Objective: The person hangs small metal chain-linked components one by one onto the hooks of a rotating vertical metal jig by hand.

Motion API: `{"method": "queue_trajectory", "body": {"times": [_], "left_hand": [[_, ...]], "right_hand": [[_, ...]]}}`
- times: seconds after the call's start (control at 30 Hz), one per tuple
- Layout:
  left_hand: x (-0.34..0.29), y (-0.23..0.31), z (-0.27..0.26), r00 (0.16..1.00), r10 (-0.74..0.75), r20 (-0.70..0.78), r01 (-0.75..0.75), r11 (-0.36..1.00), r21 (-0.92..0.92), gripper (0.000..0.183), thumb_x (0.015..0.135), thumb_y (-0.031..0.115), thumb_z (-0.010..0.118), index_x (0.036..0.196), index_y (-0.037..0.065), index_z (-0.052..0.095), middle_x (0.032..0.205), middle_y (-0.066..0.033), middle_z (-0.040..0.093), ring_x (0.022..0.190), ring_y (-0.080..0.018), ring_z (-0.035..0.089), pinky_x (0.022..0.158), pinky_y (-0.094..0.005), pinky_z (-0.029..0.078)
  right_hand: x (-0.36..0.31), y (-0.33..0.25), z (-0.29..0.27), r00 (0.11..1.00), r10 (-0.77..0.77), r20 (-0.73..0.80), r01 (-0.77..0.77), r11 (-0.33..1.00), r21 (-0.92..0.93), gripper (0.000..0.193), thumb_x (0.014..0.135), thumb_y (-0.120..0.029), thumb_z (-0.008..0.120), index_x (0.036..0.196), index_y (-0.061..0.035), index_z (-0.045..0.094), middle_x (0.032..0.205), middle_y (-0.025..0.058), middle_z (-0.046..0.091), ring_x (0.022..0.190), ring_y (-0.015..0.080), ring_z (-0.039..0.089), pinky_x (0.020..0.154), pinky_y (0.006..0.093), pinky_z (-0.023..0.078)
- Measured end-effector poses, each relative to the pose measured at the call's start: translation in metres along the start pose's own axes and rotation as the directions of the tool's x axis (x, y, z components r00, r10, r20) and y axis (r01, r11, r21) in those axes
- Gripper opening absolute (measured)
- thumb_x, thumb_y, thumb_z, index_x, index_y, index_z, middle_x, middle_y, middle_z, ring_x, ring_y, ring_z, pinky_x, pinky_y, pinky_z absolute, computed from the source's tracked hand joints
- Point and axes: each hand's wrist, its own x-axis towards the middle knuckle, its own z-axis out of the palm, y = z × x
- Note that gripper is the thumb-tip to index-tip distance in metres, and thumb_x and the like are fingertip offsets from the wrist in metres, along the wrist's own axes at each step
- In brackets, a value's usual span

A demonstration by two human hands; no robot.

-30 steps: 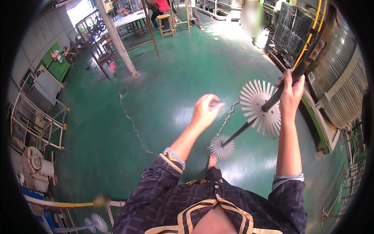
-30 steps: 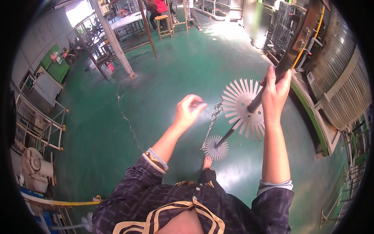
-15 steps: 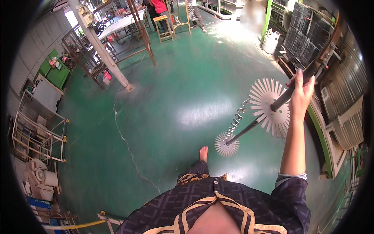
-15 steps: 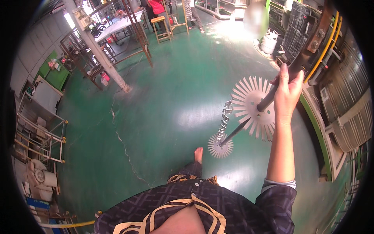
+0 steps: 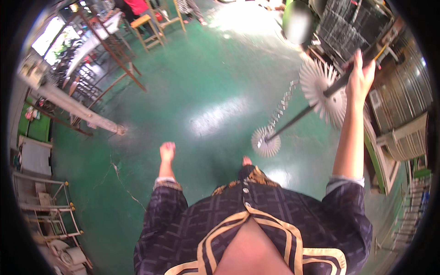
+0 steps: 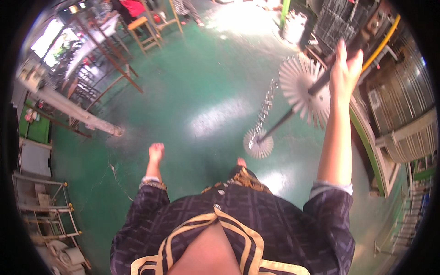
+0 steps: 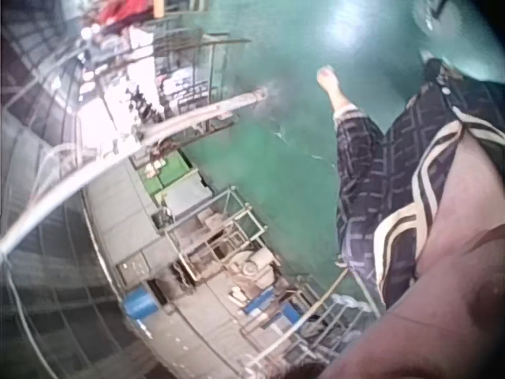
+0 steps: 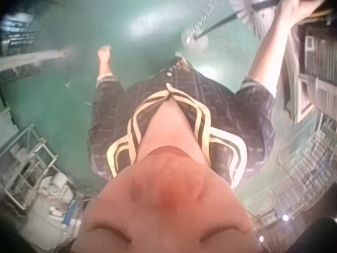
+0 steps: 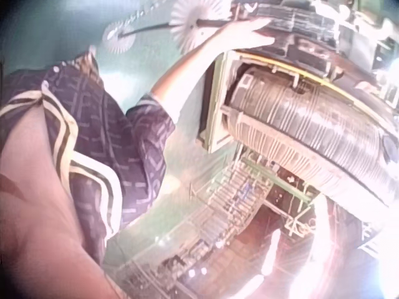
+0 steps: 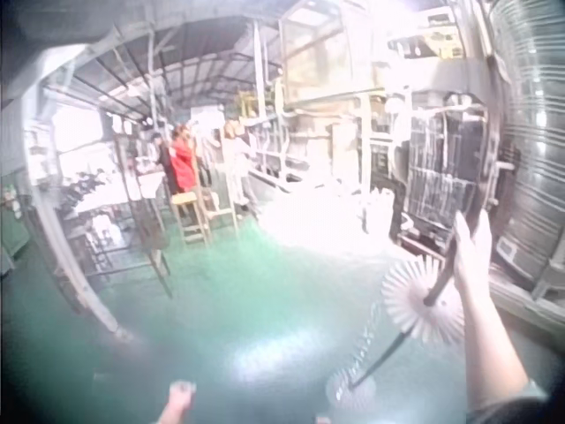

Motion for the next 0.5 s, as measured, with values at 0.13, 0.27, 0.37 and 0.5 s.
{"method": "queue_trajectory", "body": {"times": [0.13,0.27,0.37,0.5], "left_hand": [[0.107,0.138,0.07,0.996,0.092,0.013,-0.091,0.996,-0.011,0.02,0.08,0.018,0.065,0.074,0.002,0.055,0.062,-0.0031,0.056,0.057,-0.0113,0.048,0.055,-0.0284,0.042],[0.157,0.089,0.101,0.984,0.121,0.127,-0.143,0.974,0.178,0.019,0.078,0.02,0.066,0.077,0.002,0.059,0.067,-0.0085,0.061,0.062,-0.0151,0.056,0.061,-0.0312,0.046],[0.142,-0.016,0.107,0.922,-0.372,0.109,0.352,0.922,0.164,0.017,0.072,0.018,0.067,0.073,0.002,0.061,0.065,-0.0112,0.062,0.058,-0.0161,0.057,0.057,-0.033,0.047],[0.103,-0.042,0.094,0.44,-0.847,0.299,0.785,0.525,0.33,0.019,0.076,0.022,0.058,0.071,0.004,0.062,0.064,-0.0114,0.062,0.054,-0.0199,0.058,0.052,-0.0373,0.045]], "right_hand": [[0.063,0.066,0.051,0.998,-0.053,-0.037,0.052,0.999,-0.016,0.025,0.087,-0.022,0.06,0.083,-0.0032,0.045,0.064,0.004,0.053,0.052,0.0113,0.053,0.05,0.0247,0.047],[0.12,0.136,0.113,0.999,-0.026,-0.031,0.028,0.997,0.068,0.022,0.086,-0.018,0.061,0.082,-0.0036,0.045,0.064,0.0052,0.054,0.052,0.0122,0.053,0.051,0.027,0.049],[0.168,0.187,0.168,0.999,0.024,-0.041,-0.021,0.998,0.055,0.017,0.087,-0.014,0.06,0.086,-0.0045,0.046,0.065,0.0046,0.051,0.054,0.013,0.05,0.056,0.0299,0.049],[0.239,0.276,0.231,0.997,0.023,-0.08,-0.02,0.999,0.044,0.02,0.085,-0.013,0.062,0.084,-0.0019,0.045,0.062,0.0071,0.052,0.053,0.0137,0.051,0.054,0.0292,0.049]]}}
